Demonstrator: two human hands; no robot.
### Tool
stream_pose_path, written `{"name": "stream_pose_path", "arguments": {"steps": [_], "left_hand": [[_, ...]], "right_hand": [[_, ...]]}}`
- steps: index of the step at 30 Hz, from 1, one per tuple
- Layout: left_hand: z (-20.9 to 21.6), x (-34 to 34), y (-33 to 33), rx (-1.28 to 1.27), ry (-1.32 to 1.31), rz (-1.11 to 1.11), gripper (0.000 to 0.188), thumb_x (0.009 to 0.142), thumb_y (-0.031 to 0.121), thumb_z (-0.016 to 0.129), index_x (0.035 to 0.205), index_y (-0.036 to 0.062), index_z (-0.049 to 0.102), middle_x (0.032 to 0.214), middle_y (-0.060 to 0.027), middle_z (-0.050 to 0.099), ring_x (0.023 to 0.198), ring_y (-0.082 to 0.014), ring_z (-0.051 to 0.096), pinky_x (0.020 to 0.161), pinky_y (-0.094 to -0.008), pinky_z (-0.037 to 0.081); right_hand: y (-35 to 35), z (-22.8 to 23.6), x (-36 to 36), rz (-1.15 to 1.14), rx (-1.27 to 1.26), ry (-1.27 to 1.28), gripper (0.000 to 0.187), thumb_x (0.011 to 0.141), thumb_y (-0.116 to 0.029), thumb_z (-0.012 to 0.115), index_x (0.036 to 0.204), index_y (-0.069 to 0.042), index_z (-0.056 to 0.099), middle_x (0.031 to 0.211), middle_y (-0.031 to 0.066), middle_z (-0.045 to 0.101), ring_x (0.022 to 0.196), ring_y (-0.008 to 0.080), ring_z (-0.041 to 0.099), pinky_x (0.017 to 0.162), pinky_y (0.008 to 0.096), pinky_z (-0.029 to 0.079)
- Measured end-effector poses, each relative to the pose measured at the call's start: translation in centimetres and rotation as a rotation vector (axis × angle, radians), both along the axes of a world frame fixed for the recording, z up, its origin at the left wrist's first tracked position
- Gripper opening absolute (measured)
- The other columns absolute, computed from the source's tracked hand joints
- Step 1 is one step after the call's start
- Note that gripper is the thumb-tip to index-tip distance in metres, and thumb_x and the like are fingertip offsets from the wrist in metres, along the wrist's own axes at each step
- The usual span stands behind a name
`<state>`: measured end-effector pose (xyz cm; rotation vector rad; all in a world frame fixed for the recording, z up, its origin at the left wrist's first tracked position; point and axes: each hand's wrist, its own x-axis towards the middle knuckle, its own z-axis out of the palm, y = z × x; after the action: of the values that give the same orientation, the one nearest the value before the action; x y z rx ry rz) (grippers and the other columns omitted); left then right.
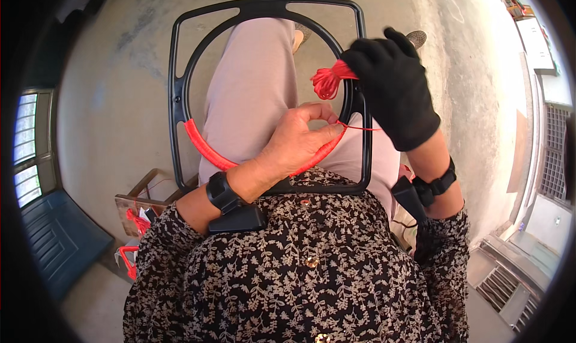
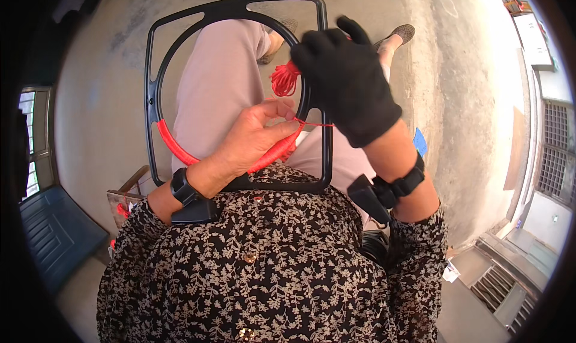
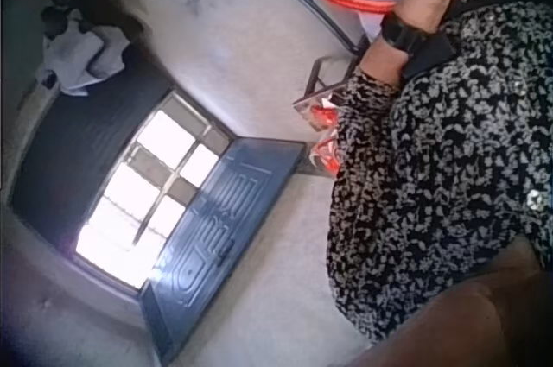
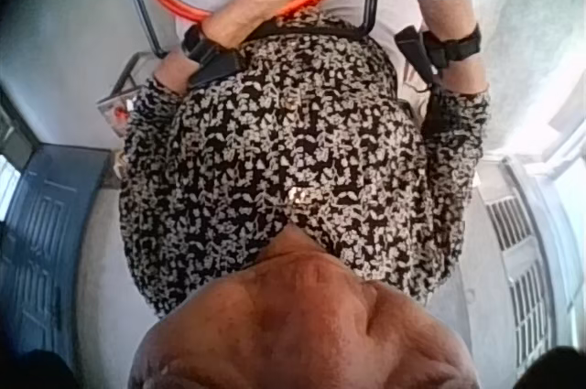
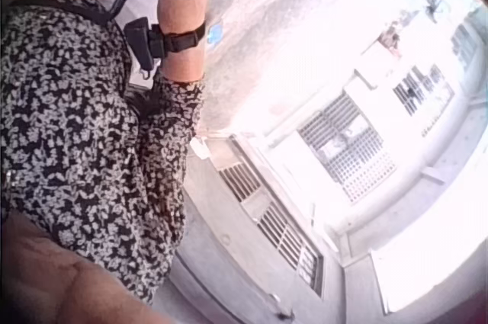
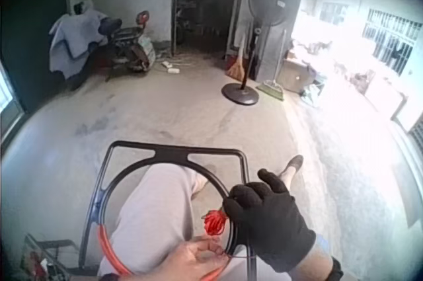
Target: The recorder is wrapping a red string around a black circular frame, possibly for a furniture component.
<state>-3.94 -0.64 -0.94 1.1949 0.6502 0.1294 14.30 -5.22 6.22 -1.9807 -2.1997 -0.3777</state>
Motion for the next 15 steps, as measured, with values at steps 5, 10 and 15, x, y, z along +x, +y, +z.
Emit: {"name": "stream_pose_path", "arguments": {"steps": [5,10,15], "left_hand": [[-1.3,0.3,0.0,0.564,-0.140,0.131,0.013,0.081,0.011,0.069,0.088,0.0015,0.064,0.112,-0.0110,0.056,0.082,-0.0174,0.062,0.078,-0.0302,0.049],[0.4,0.1,0.0,0.421,-0.090,0.068,0.013,0.087,0.009,0.064,0.089,-0.0029,0.059,0.106,-0.0069,0.055,0.083,-0.0127,0.060,0.073,-0.0261,0.051],[1.8,0.5,0.4,0.022,0.017,-0.046,0.013,0.091,0.012,0.058,0.094,-0.0004,0.057,0.091,-0.0035,0.058,0.082,-0.0091,0.058,0.071,-0.0239,0.048]], "right_hand": [[2.0,-2.0,-2.1,0.302,0.014,0.100,0.016,0.065,-0.017,0.064,0.081,-0.014,0.067,0.095,0.0050,0.060,0.108,0.0238,0.055,0.104,0.0434,0.036],[1.9,-1.4,-2.0,0.256,-0.097,0.106,0.031,0.068,-0.014,0.065,0.098,-0.011,0.065,0.107,0.0081,0.060,0.113,0.0259,0.053,0.103,0.0415,0.036],[-1.7,1.4,-0.3,0.056,-0.123,0.497,0.039,0.067,-0.011,0.071,0.105,-0.007,0.060,0.112,0.0129,0.059,0.112,0.0319,0.052,0.096,0.0432,0.039]]}}
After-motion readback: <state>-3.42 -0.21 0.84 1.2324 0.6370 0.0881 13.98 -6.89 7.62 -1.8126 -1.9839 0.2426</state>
